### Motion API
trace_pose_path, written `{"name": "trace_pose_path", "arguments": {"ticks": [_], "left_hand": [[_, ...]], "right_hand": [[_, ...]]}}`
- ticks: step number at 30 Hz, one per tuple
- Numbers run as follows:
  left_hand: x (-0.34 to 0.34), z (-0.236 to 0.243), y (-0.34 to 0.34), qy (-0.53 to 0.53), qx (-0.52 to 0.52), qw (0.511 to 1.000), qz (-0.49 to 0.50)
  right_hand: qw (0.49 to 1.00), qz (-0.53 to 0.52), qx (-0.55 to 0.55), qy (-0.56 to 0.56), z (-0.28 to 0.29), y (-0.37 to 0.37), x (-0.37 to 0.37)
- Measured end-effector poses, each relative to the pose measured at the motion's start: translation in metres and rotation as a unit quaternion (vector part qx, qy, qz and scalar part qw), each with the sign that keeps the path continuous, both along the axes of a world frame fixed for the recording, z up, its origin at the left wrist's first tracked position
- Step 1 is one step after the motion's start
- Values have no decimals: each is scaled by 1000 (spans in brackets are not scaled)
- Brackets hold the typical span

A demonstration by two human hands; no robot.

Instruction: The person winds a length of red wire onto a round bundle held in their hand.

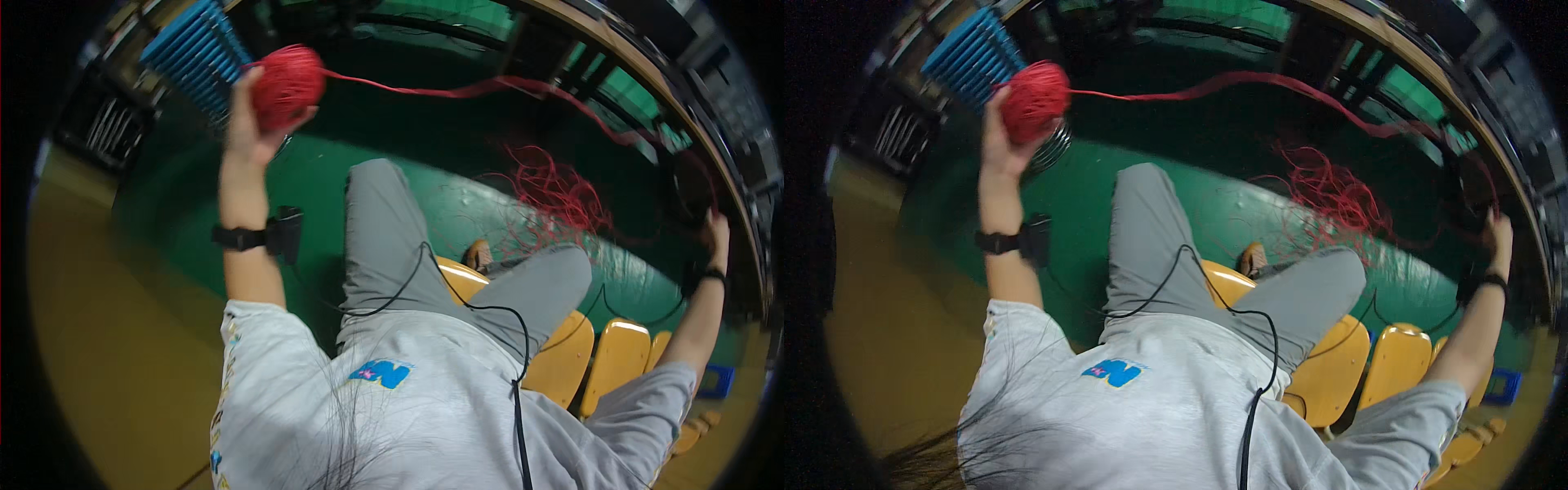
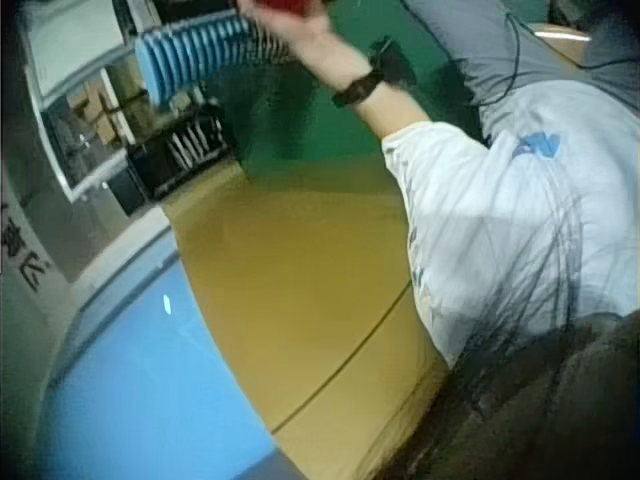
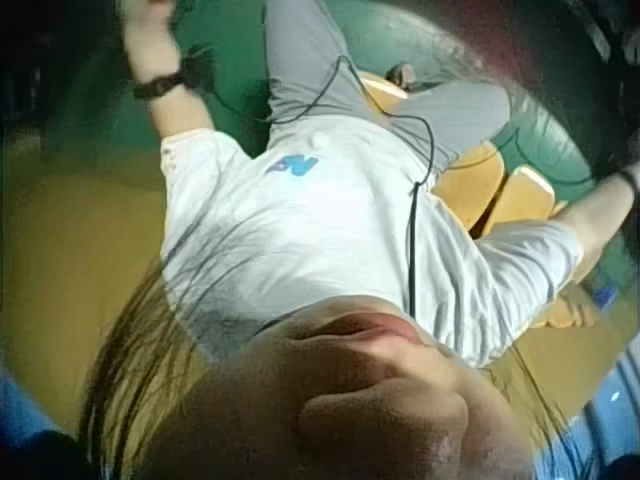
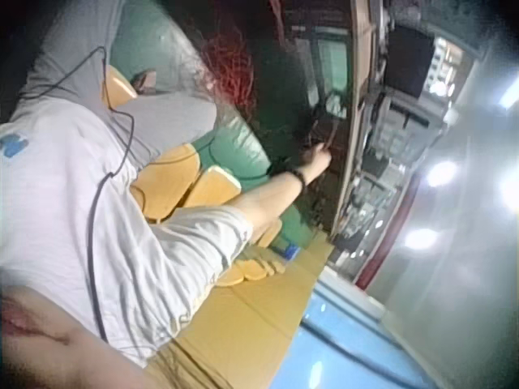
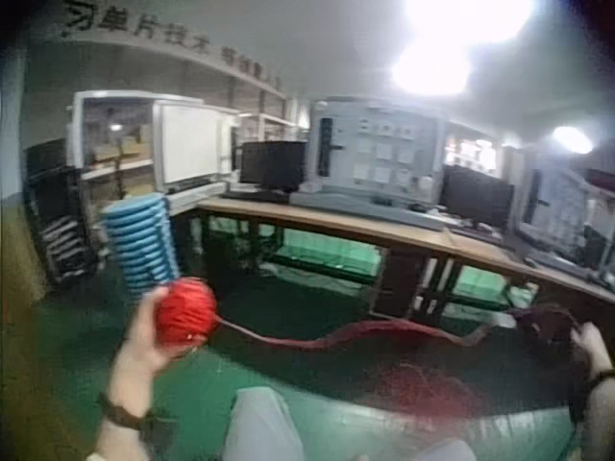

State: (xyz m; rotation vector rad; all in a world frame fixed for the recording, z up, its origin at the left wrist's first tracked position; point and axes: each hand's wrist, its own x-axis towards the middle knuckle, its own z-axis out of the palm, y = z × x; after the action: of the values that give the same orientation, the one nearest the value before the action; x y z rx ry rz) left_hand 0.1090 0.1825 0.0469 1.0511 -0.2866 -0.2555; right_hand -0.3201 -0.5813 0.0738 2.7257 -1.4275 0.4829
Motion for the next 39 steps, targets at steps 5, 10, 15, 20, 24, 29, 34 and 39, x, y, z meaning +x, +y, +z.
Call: {"name": "trace_pose_path", "arguments": {"ticks": [5,10,15,20,24,29,34,39], "left_hand": [[-44,10,-30,-38,77,992,-91],[-63,5,-67,-122,113,975,-144],[-87,-8,-95,-182,193,956,-129],[-102,3,-111,-217,246,936,-126],[-107,1,-110,-268,292,910,-123],[-117,-3,-102,-330,297,893,-70],[-131,7,-94,-314,213,919,-103],[-138,17,-89,-277,151,943,-104]], "right_hand": [[890,-115,183,402,-40,108,-8],[899,235,293,-225,-64,119,97],[775,405,437,-212,-9,399,189],[585,502,629,-100,-6,502,197],[534,448,699,-160,-12,492,190],[496,416,712,-271,9,465,181],[621,427,555,-353,22,463,170],[656,474,491,-321,15,474,152]]}}
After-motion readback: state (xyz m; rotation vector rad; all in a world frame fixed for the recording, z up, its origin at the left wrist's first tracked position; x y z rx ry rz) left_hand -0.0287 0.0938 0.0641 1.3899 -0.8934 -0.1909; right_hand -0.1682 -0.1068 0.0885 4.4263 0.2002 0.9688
